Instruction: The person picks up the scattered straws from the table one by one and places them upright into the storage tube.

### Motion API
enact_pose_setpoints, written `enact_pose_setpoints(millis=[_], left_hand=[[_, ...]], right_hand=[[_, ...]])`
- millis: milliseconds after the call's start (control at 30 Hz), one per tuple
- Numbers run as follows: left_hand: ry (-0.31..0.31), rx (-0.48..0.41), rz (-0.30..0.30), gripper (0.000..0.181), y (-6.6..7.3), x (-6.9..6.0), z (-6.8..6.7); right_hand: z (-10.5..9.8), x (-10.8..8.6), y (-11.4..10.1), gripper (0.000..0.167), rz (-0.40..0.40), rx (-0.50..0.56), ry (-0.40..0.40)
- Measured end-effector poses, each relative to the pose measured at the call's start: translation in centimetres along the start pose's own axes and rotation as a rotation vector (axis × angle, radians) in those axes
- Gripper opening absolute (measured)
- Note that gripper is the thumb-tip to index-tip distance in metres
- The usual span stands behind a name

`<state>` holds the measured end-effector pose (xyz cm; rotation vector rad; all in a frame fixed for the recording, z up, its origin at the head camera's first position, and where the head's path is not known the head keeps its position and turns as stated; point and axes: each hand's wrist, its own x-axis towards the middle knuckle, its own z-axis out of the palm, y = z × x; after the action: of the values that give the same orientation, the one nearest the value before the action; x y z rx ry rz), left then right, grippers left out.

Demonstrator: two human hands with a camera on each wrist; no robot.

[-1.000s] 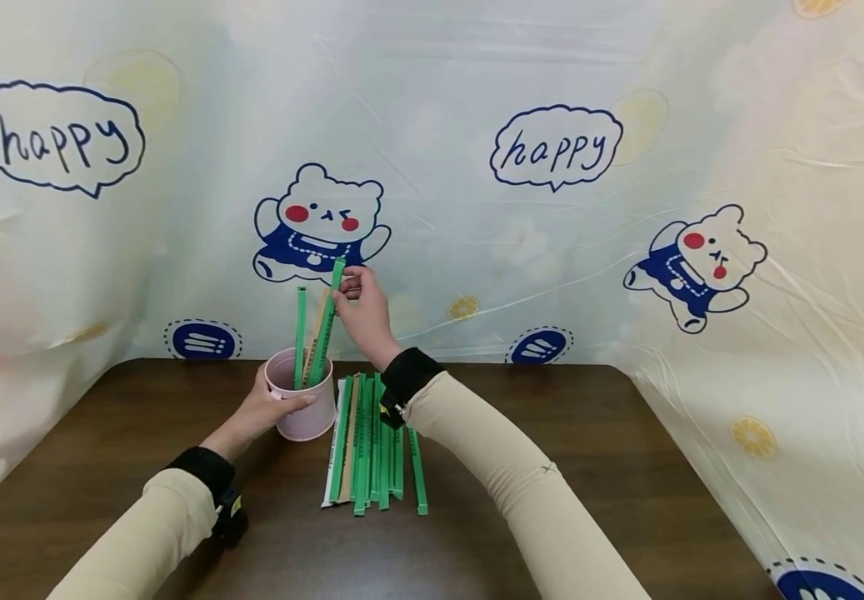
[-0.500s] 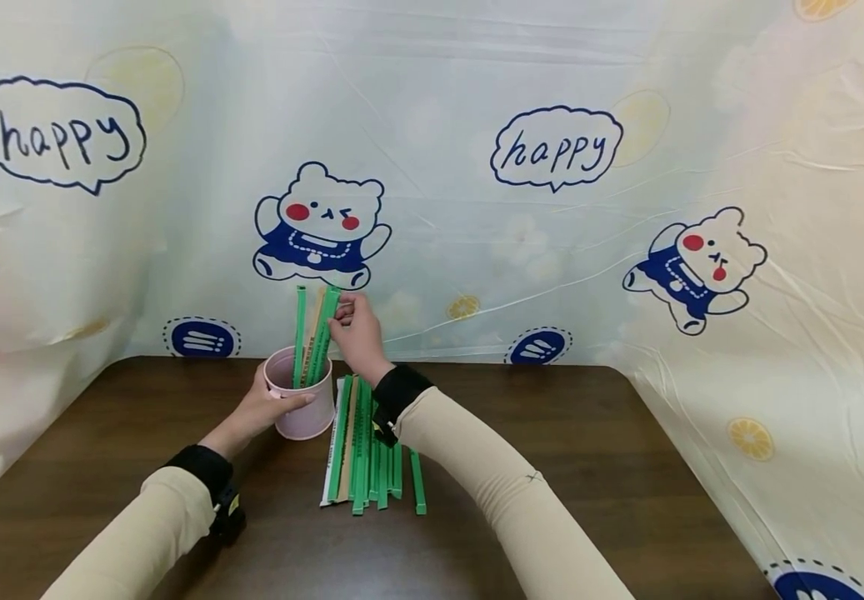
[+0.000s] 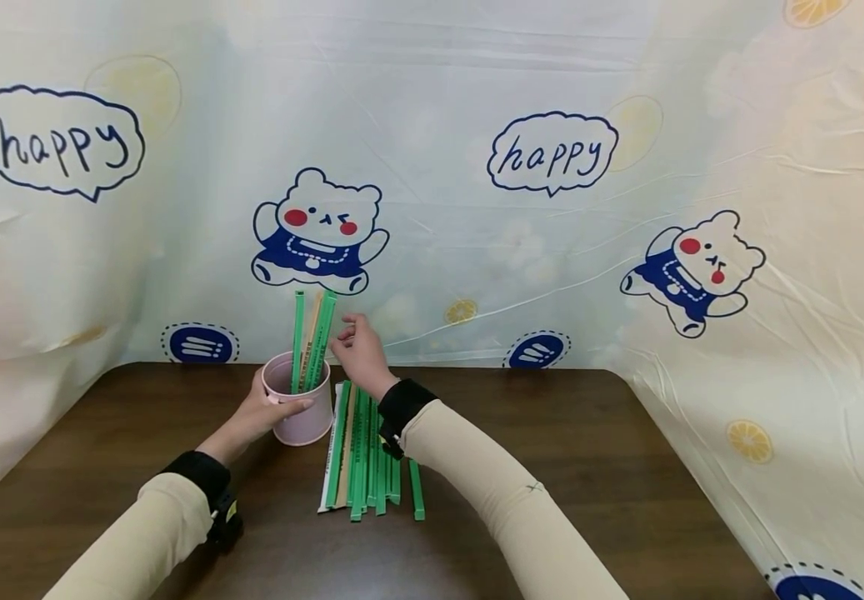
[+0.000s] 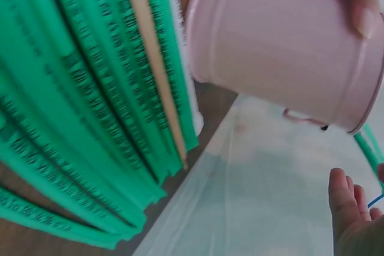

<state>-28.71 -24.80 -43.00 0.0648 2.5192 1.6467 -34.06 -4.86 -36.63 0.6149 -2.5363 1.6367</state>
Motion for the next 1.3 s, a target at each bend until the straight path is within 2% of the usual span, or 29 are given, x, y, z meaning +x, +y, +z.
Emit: enact_pose_setpoints(millis=[167, 233, 267, 300, 333, 400, 467, 500, 533, 600, 700, 767, 833, 900, 967, 1033, 1100, 1133, 1167, 1267, 1300], left_hand=[[0.008, -0.009, 0.017, 0.109, 0.3, 0.3, -0.2], [0.009, -0.012, 0.021, 0.109, 0.3, 0.3, -0.3], [0.008, -0.012, 0.023, 0.109, 0.3, 0.3, -0.3], [0.008, -0.014, 0.024, 0.109, 0.3, 0.3, -0.3], [0.007, -0.016, 0.023, 0.109, 0.3, 0.3, -0.3], [0.006, -0.014, 0.021, 0.108, 0.3, 0.3, -0.3], [0.006, -0.010, 0.019, 0.109, 0.3, 0.3, -0.4], [0.008, -0.008, 0.015, 0.109, 0.4, 0.4, -0.5], [0.009, -0.006, 0.014, 0.110, 0.4, 0.4, -0.5], [0.011, -0.002, 0.011, 0.110, 0.5, 0.4, -0.6], [0.017, -0.001, 0.008, 0.111, 0.6, 0.3, -0.5], [0.019, -0.003, 0.008, 0.111, 0.6, 0.2, -0.5], [0.021, -0.009, 0.009, 0.111, 0.6, 0.1, -0.4], [0.020, -0.013, 0.008, 0.110, 0.5, -0.1, -0.3], [0.016, -0.018, 0.002, 0.110, 0.4, -0.2, -0.1], [0.012, -0.018, -0.003, 0.110, 0.3, -0.2, 0.0], [0.010, -0.018, -0.005, 0.110, 0.2, -0.3, 0.2], [0.010, -0.017, -0.003, 0.109, 0.1, -0.3, 0.2], [0.011, -0.015, -0.002, 0.109, 0.1, -0.3, 0.2], [0.013, -0.010, 0.008, 0.109, 0.1, -0.3, 0.3], [0.012, -0.008, 0.008, 0.109, 0.1, -0.3, 0.2]], right_hand=[[-1.4, 0.7, 1.6, 0.034, 0.040, -0.072, -0.008], [-1.9, 0.8, 2.7, 0.031, 0.045, -0.157, -0.016], [-2.2, 1.0, 3.7, 0.030, 0.061, -0.174, -0.039], [-2.4, 1.6, 5.7, 0.028, 0.031, -0.192, -0.051], [-2.8, 1.8, 6.7, 0.027, 0.049, -0.215, -0.074], [-3.4, 1.9, 8.5, 0.027, 0.080, -0.277, -0.102], [-4.4, 1.9, 9.7, 0.025, 0.143, -0.266, -0.133], [-4.6, 1.6, 10.0, 0.024, 0.155, -0.305, -0.129], [-5.0, 0.9, 9.1, 0.020, 0.215, -0.332, -0.143], [-5.5, -0.2, 8.9, 0.017, 0.245, -0.374, -0.136], [-5.7, -1.2, 9.0, 0.004, 0.284, -0.424, -0.152], [-5.7, -1.6, 9.0, 0.016, 0.307, -0.415, -0.161], [-5.6, -1.7, 9.2, 0.036, 0.316, -0.403, -0.171], [-5.3, -1.9, 9.3, 0.046, 0.323, -0.387, -0.179], [-5.0, -2.2, 9.4, 0.030, 0.328, -0.373, -0.173], [-4.8, -2.5, 9.5, 0.005, 0.343, -0.371, -0.167], [-4.6, -2.7, 9.6, 0.015, 0.359, -0.373, -0.153], [-4.5, -2.8, 9.7, 0.015, 0.366, -0.373, -0.145], [-4.5, -2.8, 9.7, 0.002, 0.376, -0.374, -0.142], [-4.5, -2.9, 9.4, 0.037, 0.391, -0.382, -0.136], [-4.6, -3.0, 9.3, 0.043, 0.391, -0.393, -0.137]])
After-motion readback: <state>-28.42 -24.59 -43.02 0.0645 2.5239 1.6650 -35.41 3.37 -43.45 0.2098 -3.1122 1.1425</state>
